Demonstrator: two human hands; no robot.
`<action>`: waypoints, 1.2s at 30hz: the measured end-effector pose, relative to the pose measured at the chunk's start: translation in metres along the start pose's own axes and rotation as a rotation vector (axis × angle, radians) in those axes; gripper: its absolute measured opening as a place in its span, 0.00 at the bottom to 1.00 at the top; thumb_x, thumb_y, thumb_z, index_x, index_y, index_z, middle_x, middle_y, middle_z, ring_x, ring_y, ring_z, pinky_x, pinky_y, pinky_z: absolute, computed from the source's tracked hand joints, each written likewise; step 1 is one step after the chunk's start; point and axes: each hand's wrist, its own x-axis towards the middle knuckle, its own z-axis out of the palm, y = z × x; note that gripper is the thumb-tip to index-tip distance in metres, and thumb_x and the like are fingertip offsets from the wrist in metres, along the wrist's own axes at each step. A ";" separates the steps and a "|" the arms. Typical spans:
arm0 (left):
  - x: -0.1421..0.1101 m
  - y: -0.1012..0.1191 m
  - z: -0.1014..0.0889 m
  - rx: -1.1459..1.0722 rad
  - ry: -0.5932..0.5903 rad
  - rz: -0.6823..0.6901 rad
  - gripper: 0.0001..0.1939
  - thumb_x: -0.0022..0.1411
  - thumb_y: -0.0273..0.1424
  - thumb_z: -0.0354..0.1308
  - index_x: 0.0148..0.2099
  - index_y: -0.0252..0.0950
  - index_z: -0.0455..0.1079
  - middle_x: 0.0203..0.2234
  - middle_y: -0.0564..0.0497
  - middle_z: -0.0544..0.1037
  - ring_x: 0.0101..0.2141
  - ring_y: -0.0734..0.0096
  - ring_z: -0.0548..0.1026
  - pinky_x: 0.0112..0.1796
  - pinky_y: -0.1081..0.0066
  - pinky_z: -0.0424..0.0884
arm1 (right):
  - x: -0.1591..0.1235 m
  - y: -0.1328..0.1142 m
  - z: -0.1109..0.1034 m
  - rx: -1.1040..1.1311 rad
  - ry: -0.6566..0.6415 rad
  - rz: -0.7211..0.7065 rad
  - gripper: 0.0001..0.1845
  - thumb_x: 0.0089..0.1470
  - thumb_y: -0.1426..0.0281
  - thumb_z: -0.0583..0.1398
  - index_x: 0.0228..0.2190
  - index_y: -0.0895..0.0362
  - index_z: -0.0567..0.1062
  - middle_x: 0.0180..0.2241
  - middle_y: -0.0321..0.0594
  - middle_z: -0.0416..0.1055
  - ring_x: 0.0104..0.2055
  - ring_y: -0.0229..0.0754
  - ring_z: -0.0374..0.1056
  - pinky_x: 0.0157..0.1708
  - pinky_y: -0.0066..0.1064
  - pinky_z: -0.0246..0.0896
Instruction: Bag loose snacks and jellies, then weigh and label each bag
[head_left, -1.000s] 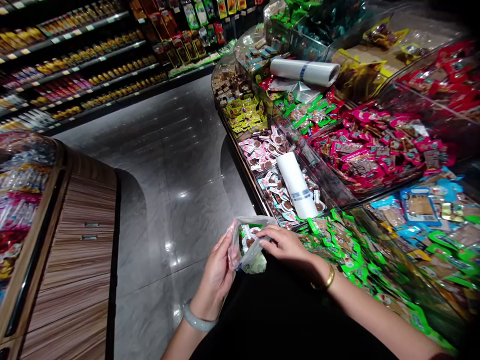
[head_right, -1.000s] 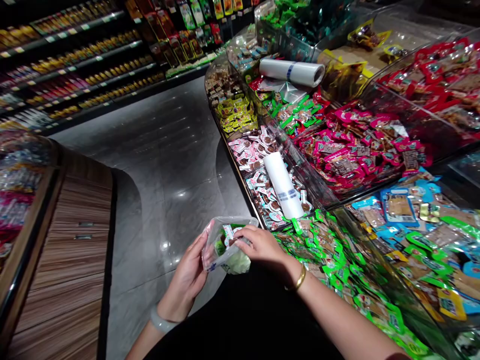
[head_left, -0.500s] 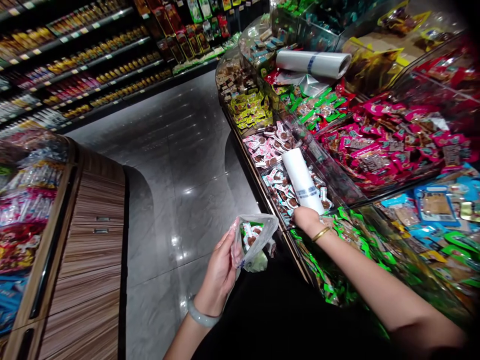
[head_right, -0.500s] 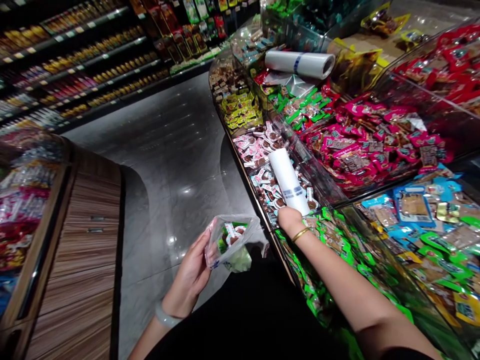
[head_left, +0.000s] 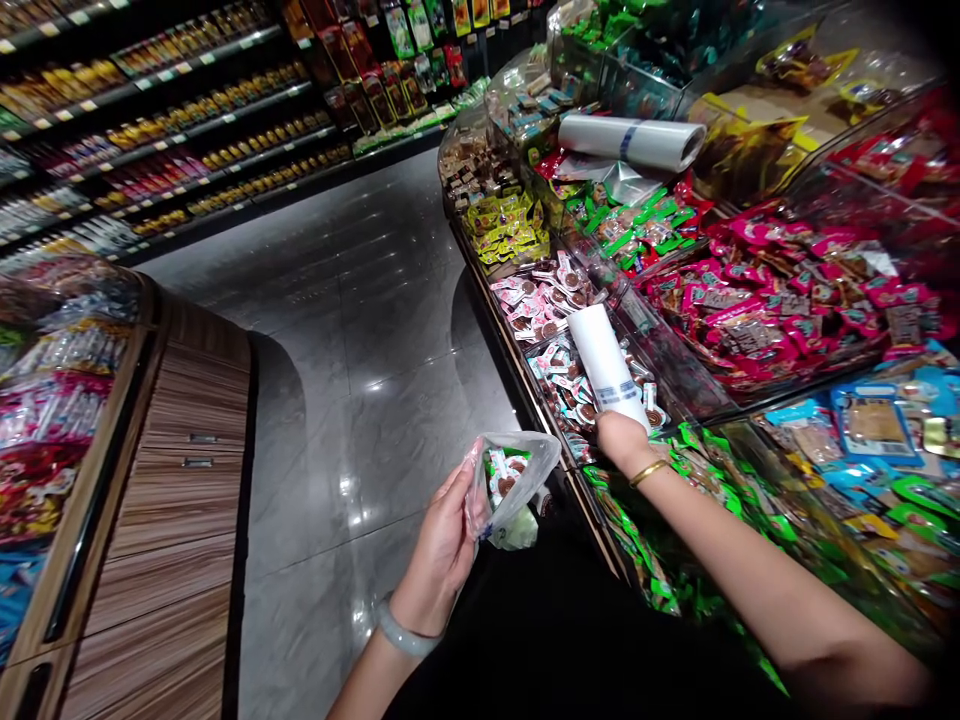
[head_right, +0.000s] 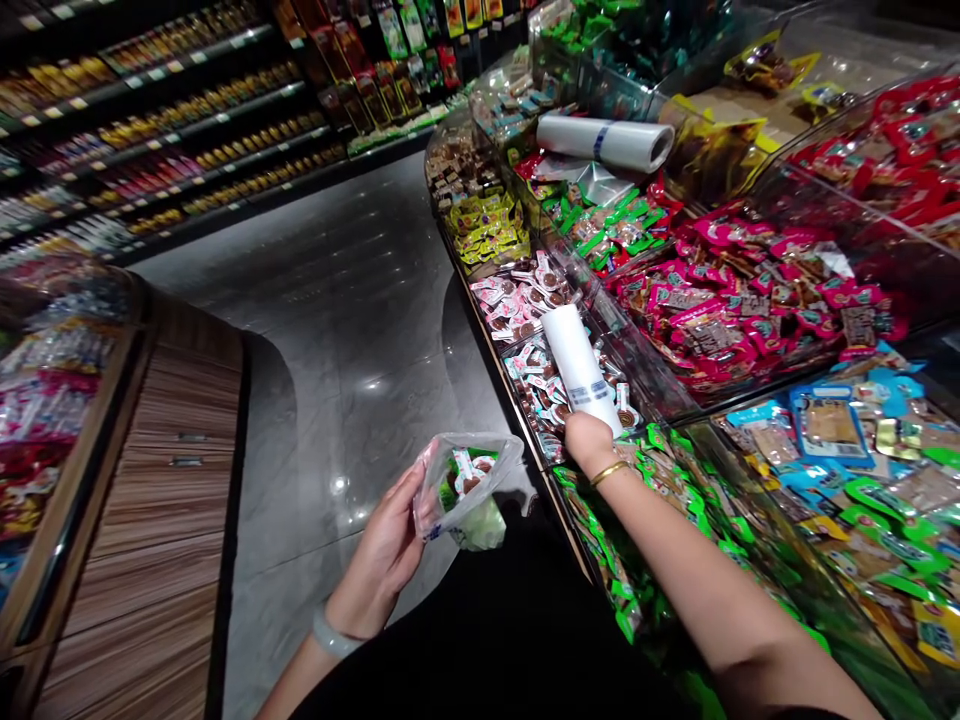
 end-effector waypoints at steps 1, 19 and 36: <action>0.001 0.000 0.001 0.001 0.000 0.001 0.33 0.57 0.37 0.70 0.63 0.36 0.71 0.18 0.61 0.58 0.19 0.82 0.55 0.20 0.80 0.54 | -0.004 0.004 -0.003 0.010 0.031 0.001 0.17 0.59 0.75 0.55 0.45 0.63 0.81 0.42 0.61 0.79 0.44 0.57 0.78 0.42 0.42 0.70; 0.006 0.000 0.012 0.045 -0.081 -0.015 0.32 0.59 0.38 0.68 0.64 0.36 0.70 0.17 0.61 0.57 0.18 0.82 0.54 0.19 0.81 0.53 | -0.062 0.027 -0.052 1.277 0.509 -0.045 0.22 0.54 0.49 0.63 0.34 0.56 0.79 0.29 0.37 0.76 0.29 0.41 0.67 0.32 0.33 0.64; -0.005 -0.013 0.012 0.101 -0.137 0.007 0.33 0.61 0.40 0.67 0.65 0.34 0.68 0.17 0.60 0.60 0.18 0.82 0.52 0.20 0.79 0.51 | -0.118 -0.064 -0.034 0.955 0.376 -0.470 0.16 0.62 0.58 0.60 0.29 0.53 0.82 0.31 0.40 0.80 0.37 0.47 0.70 0.42 0.39 0.62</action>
